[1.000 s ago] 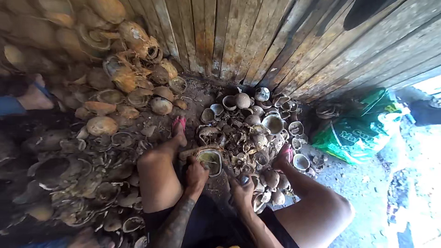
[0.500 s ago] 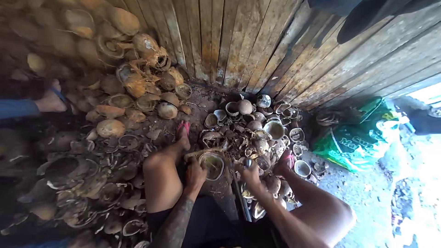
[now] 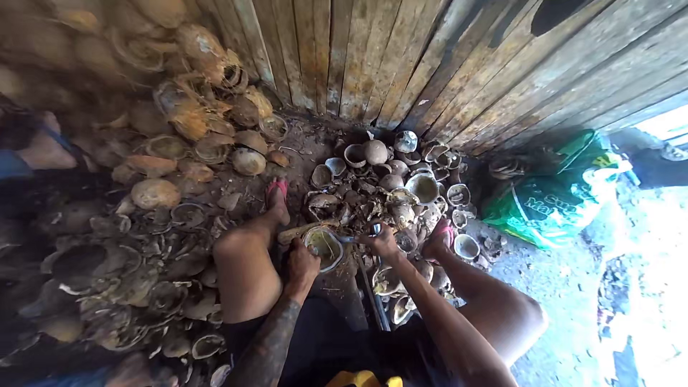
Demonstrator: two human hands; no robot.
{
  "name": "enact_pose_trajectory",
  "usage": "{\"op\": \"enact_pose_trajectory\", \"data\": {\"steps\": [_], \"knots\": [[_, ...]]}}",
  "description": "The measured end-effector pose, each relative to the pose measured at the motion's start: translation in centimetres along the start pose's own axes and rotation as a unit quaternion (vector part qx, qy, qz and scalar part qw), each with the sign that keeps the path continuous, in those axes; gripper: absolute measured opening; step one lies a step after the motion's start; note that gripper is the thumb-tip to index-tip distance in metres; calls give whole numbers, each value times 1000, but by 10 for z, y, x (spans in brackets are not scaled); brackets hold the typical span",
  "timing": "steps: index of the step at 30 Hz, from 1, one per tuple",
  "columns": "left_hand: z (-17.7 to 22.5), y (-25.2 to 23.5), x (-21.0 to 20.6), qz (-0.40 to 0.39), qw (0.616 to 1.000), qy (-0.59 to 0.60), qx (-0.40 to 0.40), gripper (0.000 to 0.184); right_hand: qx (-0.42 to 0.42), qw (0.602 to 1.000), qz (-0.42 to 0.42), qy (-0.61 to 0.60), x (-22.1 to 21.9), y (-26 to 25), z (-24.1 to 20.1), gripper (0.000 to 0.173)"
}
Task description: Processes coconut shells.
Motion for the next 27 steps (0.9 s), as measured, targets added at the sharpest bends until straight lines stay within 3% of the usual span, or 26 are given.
{"op": "enact_pose_trajectory", "data": {"steps": [3, 6, 8, 11, 14, 16, 18, 20, 23, 25, 27], "knots": [[-8, 5, 13, 58, 993, 102, -32, 46, -88, 984, 126, -85, -12, 67, -13, 40], [-9, 21, 9, 13, 993, 117, 2, 65, -265, 894, 263, -247, -53, 138, -8, 23], [-6, 15, 3, 20, 995, 91, 17, 64, -264, 880, 302, -255, -59, 135, -10, 21], [-4, 9, 3, 22, 996, 77, 29, 62, -250, 944, 160, -145, -23, 79, -9, 19], [2, 1, 5, 46, 996, 73, 8, 65, -185, 982, 11, -38, -5, 18, -5, 36], [0, 0, 4, 51, 995, 81, -1, 69, -66, 992, -61, 91, -12, 9, -34, 46], [0, 0, 6, 50, 996, 69, -2, 69, -9, 977, -106, 184, -29, 28, -64, 48], [0, 3, 7, 43, 997, 58, 1, 66, -13, 986, -41, 163, -40, 63, -73, 38], [0, 11, 6, 37, 998, 50, 11, 67, -63, 981, 177, -41, -45, 114, -56, 29], [1, 17, 7, 45, 998, 46, 15, 62, -112, 952, 260, -120, -46, 121, -43, 29], [3, 15, 10, 50, 998, 35, 20, 59, -126, 942, 283, -127, -43, 99, -33, 29]]}}
Point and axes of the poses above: each hand's wrist, its own y-axis away from the middle knuckle, its own x-axis out of the back of the hand, z = x × y, the point moved 8 cm from there along -y, towards the middle knuckle, and after that the axes turned 11 degrees about x, right-handed, at the moved point
